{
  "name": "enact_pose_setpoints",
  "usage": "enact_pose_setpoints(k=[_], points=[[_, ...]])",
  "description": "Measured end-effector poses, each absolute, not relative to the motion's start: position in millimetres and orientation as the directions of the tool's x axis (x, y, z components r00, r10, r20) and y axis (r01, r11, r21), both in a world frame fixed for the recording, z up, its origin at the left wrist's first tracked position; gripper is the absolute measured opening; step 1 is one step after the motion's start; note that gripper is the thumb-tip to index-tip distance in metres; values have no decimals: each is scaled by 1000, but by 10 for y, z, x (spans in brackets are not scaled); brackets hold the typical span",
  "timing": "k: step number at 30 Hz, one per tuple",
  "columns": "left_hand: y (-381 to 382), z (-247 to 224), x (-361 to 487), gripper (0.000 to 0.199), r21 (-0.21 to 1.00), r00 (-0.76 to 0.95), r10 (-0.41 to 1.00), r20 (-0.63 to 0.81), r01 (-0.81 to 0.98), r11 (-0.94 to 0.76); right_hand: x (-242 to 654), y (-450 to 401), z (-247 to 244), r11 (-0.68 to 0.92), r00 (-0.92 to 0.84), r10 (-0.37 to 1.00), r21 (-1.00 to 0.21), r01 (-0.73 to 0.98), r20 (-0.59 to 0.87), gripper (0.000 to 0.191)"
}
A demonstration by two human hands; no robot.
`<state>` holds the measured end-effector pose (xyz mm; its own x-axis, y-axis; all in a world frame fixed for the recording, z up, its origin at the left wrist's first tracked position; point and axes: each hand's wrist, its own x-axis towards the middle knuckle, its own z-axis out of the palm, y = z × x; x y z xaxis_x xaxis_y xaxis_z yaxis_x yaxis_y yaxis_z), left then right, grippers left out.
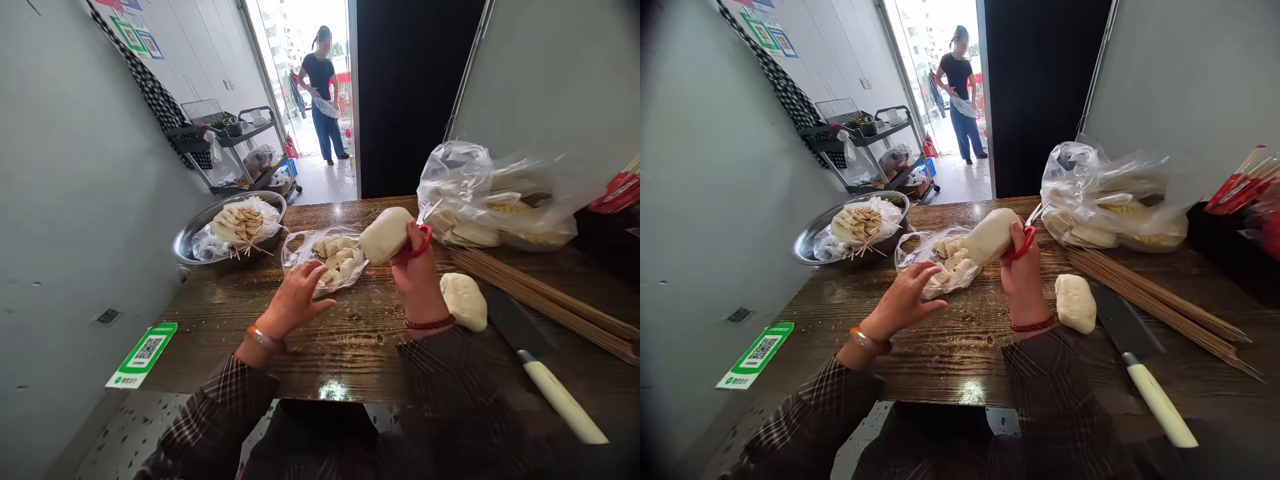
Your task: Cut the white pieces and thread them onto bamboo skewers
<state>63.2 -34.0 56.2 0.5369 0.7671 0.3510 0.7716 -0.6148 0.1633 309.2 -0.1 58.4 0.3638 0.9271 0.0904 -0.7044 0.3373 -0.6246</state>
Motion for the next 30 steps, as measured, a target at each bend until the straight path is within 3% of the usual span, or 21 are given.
enact_pose_setpoints(k=[3, 4, 7, 10, 13, 15, 18, 21, 24, 27, 30], points=[[-472, 505, 674, 17, -43, 582, 771, 257, 804, -593, 2956, -118, 649, 318, 287, 945, -638, -701, 155, 35], [-504, 499, 717, 12, -73, 611, 760, 220, 787, -612, 2892, -153, 653, 289, 242, 956, -652, -701, 164, 37], [-587, 506, 858, 12, -78, 676, 726, 127, 737, -672, 2713, -198, 587, 171, 101, 985, -711, -682, 140, 44], [-678, 531, 915, 14, -39, 681, 730, 58, 732, -680, 2634, -136, 444, 77, 89, 996, -756, -650, 25, 50], [-719, 570, 837, 20, 69, 673, 739, -16, 738, -671, 2646, -42, 323, 4, 140, 984, -782, -623, -107, 57], [-675, 609, 748, 21, 211, 654, 756, -21, 742, -636, 2662, -10, 288, -13, 148, 980, -792, -611, -131, 58], [-516, 667, 649, 25, 437, 607, 788, 100, 685, -583, 2663, -18, 287, 43, 164, 984, -800, -598, -70, 57], [-331, 683, 638, 33, 510, 527, 813, 248, 642, -572, 2656, -43, 293, 89, 186, 982, -819, -566, -22, 56], [-193, 633, 660, 35, 477, 467, 851, 239, 707, -522, 2658, -50, 278, 73, 180, 983, -840, -537, -30, 56], [-97, 544, 625, 26, 323, 386, 901, 196, 842, -431, 2658, -45, 248, 57, 171, 985, -854, -518, -38, 57], [-30, 457, 538, 29, 239, 231, 932, 278, 923, -300, 2642, -49, 231, 47, 164, 986, -862, -505, -43, 57]])
